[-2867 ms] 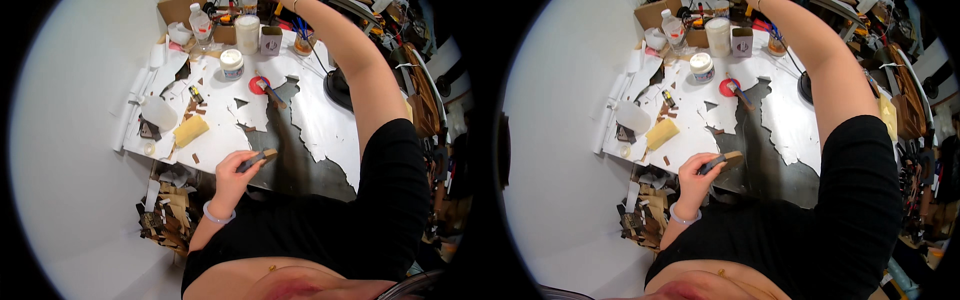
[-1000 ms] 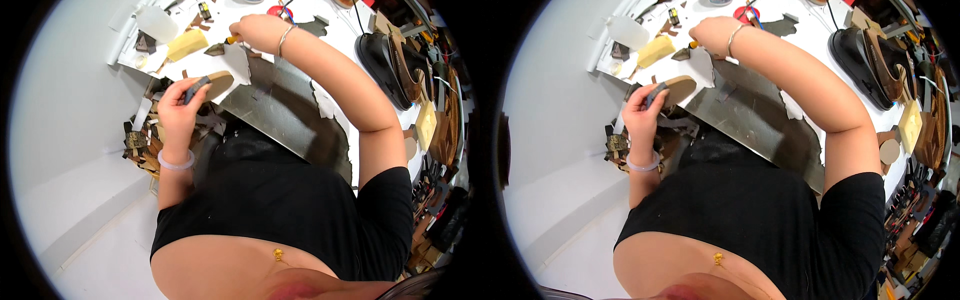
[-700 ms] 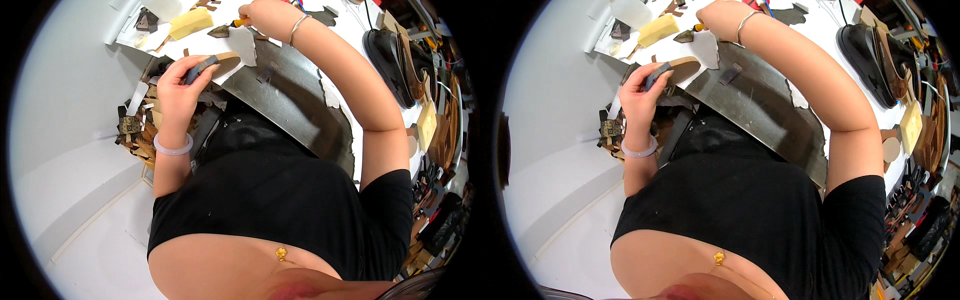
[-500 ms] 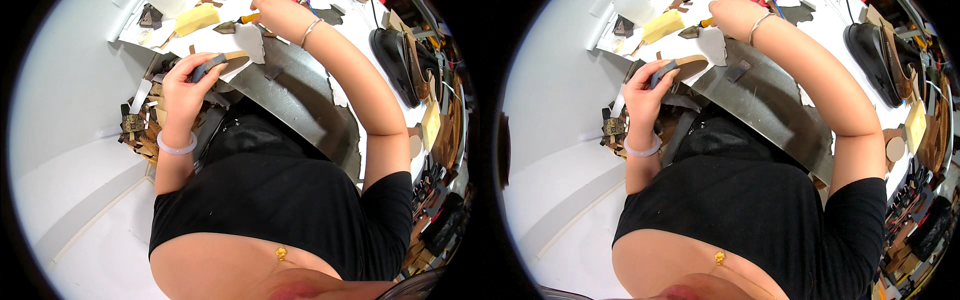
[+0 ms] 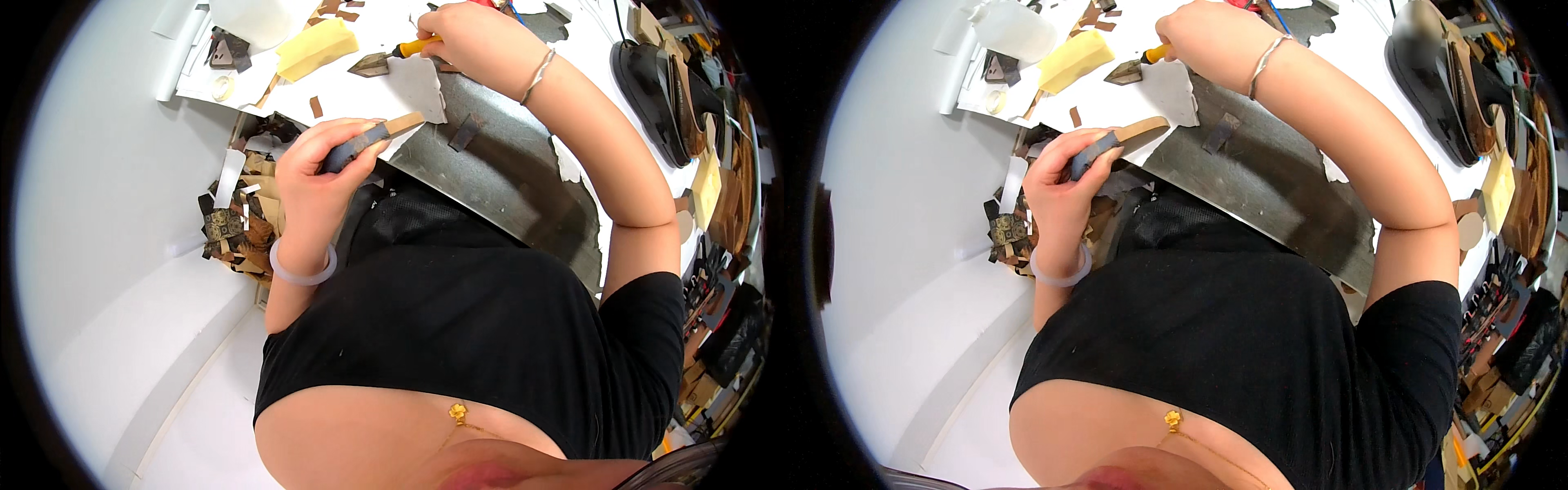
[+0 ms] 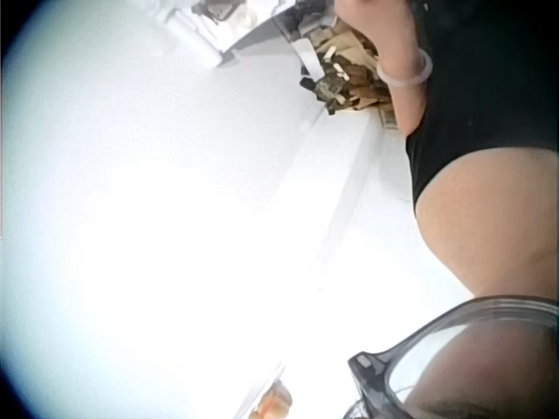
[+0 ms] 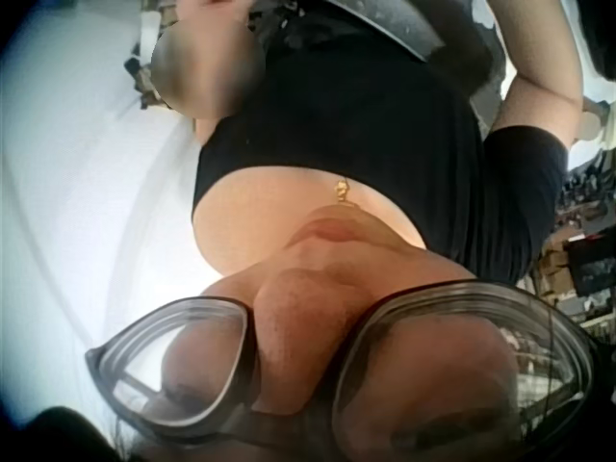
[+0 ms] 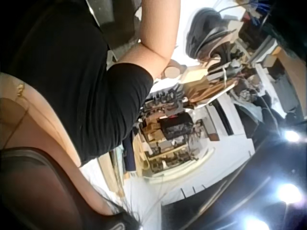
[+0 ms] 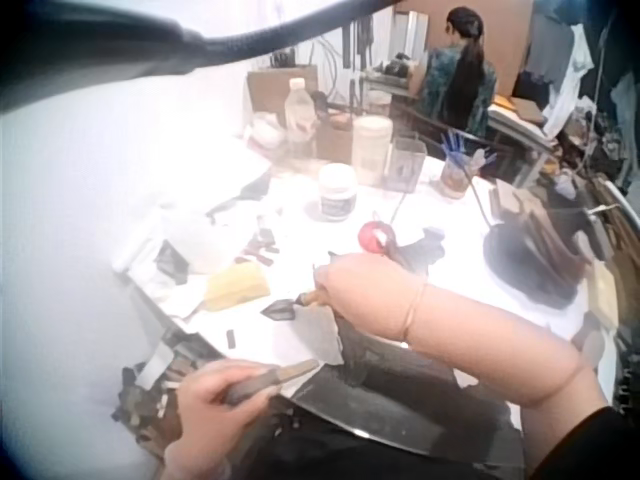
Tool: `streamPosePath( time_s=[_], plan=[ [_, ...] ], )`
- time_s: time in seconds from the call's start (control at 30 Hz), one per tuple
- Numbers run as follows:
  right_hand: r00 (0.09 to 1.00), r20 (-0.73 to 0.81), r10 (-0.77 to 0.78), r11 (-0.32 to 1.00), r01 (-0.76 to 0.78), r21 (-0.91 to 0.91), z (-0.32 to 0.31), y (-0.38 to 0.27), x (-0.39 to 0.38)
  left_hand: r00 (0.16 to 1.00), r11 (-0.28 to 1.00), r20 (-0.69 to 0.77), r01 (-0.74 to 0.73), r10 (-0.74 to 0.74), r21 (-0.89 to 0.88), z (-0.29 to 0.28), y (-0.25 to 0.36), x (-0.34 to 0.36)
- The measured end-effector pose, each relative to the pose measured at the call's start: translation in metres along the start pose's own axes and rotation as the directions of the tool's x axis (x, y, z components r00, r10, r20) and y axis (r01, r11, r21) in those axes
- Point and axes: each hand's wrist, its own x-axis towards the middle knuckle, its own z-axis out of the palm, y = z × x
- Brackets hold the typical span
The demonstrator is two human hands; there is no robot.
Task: The person is crafting a small leather item, possibly a pouch or wallet. They fold a patterned leather piece over a cardboard template, use a hot iron to press the edges, and then use pliers to trim excess material.
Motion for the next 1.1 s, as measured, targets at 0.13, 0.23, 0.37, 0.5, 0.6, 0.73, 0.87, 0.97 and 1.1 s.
streamPosePath(
  time_s=[0.13,0.23,0.37,0.5,0.6,0.73,0.87,0.97,1.1],
  plan=[
    [0.991,-0.125,-0.057,0.998,0.053,-0.029,-0.003,-0.005,-0.004,0.999,0.999,0.043,0.026,-0.025,-0.03,-0.003,-0.004,0.001],
    [0.848,-0.53,0.002,0.999,0.017,0.032,-0.004,-0.035,-0.016,0.995,0.998,0.083,-0.058,0.06,-0.016,-0.004,-0.002,0.006],
    [0.819,-0.573,-0.026,0.875,0.296,0.384,0.011,-0.076,-0.042,0.992,0.995,0.085,-0.096,0.096,-0.004,-0.007,-0.004,0.008],
    [0.776,-0.625,-0.082,0.864,0.367,0.344,0.038,-0.08,-0.044,0.991,0.994,0.072,-0.111,0.11,0.007,-0.007,-0.008,0.012],
    [0.766,-0.641,-0.056,0.854,0.369,0.366,0.048,-0.078,-0.045,0.99,0.993,0.082,-0.116,0.114,0.021,-0.007,-0.011,0.013],
    [0.753,-0.656,-0.05,0.841,0.386,0.379,0.054,-0.075,-0.044,0.993,0.995,0.08,-0.093,0.091,0.022,-0.008,-0.012,0.013],
    [0.742,-0.667,-0.064,0.834,0.406,0.373,0.054,-0.073,-0.041,0.993,0.996,0.085,-0.084,0.087,-0.041,-0.009,-0.019,0.014],
    [0.735,-0.676,-0.061,0.833,0.41,0.371,0.054,-0.073,-0.039,0.991,0.995,0.093,-0.089,0.094,-0.052,-0.011,-0.026,0.013],
    [0.725,-0.686,-0.062,0.836,0.413,0.362,0.054,-0.074,-0.038,0.994,0.995,0.081,-0.061,0.068,-0.076,-0.01,-0.02,0.016]
  ],
)
